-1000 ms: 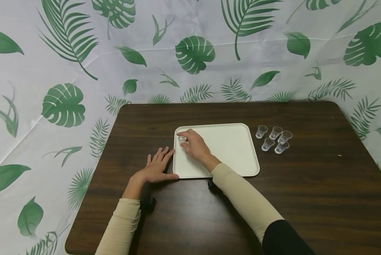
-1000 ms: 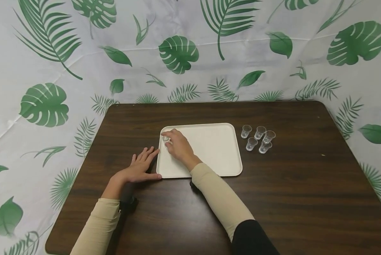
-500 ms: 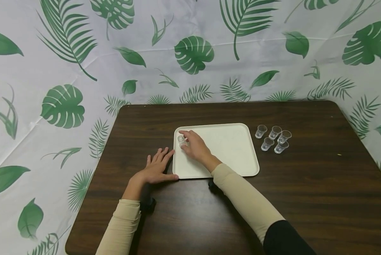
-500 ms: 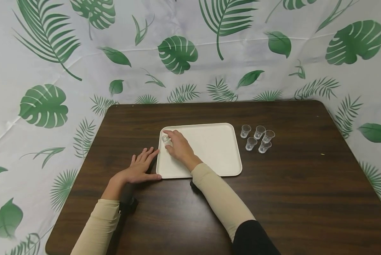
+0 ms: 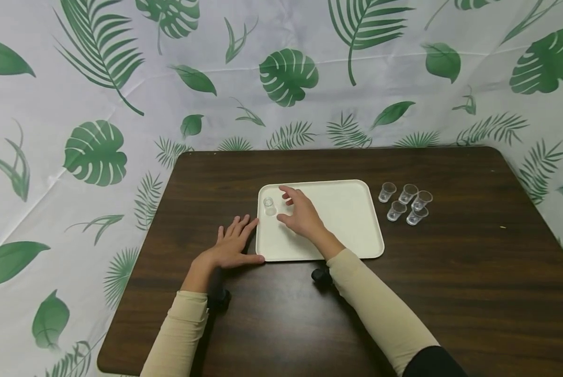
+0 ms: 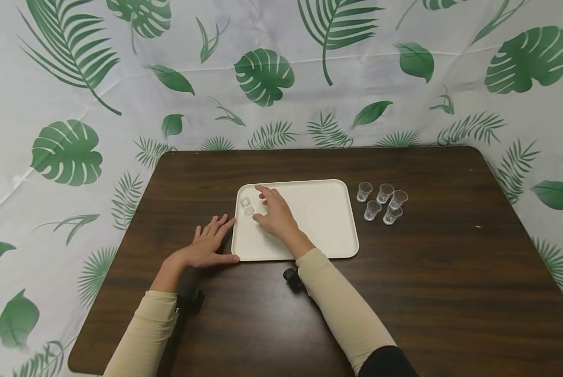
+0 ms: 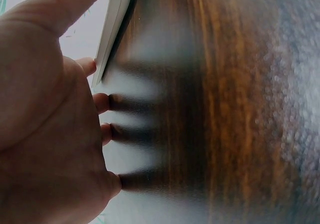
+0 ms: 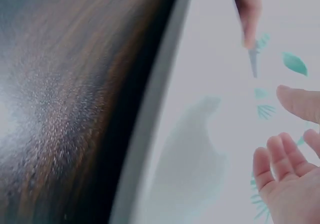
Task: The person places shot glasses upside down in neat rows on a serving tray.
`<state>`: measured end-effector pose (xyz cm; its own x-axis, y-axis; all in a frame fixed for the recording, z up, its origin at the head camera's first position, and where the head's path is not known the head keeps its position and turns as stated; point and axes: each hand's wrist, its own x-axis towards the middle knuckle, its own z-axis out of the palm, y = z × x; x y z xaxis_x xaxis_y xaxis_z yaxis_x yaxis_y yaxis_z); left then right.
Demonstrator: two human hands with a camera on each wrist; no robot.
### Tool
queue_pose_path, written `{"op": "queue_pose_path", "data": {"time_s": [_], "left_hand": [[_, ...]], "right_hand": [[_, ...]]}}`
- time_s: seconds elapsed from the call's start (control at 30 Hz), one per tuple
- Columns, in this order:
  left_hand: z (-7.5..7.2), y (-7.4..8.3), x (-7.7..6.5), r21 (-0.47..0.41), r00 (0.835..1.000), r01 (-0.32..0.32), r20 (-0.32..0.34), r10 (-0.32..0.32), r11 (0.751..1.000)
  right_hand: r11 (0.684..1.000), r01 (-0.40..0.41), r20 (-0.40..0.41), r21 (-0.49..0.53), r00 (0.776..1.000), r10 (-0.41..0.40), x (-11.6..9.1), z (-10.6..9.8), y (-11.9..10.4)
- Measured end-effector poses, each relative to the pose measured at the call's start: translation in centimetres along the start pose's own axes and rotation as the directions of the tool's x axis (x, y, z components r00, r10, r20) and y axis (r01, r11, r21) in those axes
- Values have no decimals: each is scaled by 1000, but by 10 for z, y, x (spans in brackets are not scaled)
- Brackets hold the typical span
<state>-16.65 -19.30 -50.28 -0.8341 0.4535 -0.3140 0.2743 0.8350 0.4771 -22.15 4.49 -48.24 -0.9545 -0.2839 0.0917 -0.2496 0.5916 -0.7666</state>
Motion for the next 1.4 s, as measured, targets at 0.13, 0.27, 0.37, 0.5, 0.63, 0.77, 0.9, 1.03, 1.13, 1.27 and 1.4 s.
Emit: {"op": "queue_pose_path", "data": {"time_s": [0.13, 0.27, 0.37, 0.5, 0.63, 0.77, 0.9, 1.03, 1.13, 1.27, 1.4], "left_hand": [[-2, 3, -1, -3, 1000, -13, 0, 13, 1000], [-7, 1, -11, -12, 999, -24, -24, 24, 1000], [-10, -1, -19, -14, 999, -23, -41, 22, 1000], [-11, -2, -19, -9, 999, -26, -32, 26, 1000], [-14, 5, -16, -17, 999, -35, -22, 35, 999], [-15, 9, -14, -5, 1000, -25, -12, 25, 1000], [-12, 9, -13, -4, 999, -29, -15, 29, 1000], [-9, 7, -13, -11, 999, -34, -24, 33, 999], [-7, 6, -12, -12, 999, -32, -25, 32, 999], [-7, 8, -10, -15, 999, -37, -19, 37, 999], [-8, 12, -8, -10, 999, -39, -16, 39, 999]], "right_hand": [[999, 43, -52, -21, 998, -44, -14, -19, 0], [992, 125, -132, -20, 983, -126, -26, -37, -3], [985, 170, -219, 11, 962, -163, -36, -52, -2], [983, 182, -389, 13, 907, -162, -56, -79, 13], [990, 140, -589, 12, 801, -106, -83, -107, 39], [994, 88, -740, 67, 672, -10, -111, -127, 66], [991, 6, -802, 136, 588, 106, -130, -141, 91], [968, -115, -797, 222, 550, 248, -137, -147, 114], [935, -217, -753, 282, 553, 356, -137, -150, 129], [880, -328, -660, 344, 582, 475, -137, -155, 144], [843, -385, -580, 377, 611, 539, -138, -164, 149]]}}
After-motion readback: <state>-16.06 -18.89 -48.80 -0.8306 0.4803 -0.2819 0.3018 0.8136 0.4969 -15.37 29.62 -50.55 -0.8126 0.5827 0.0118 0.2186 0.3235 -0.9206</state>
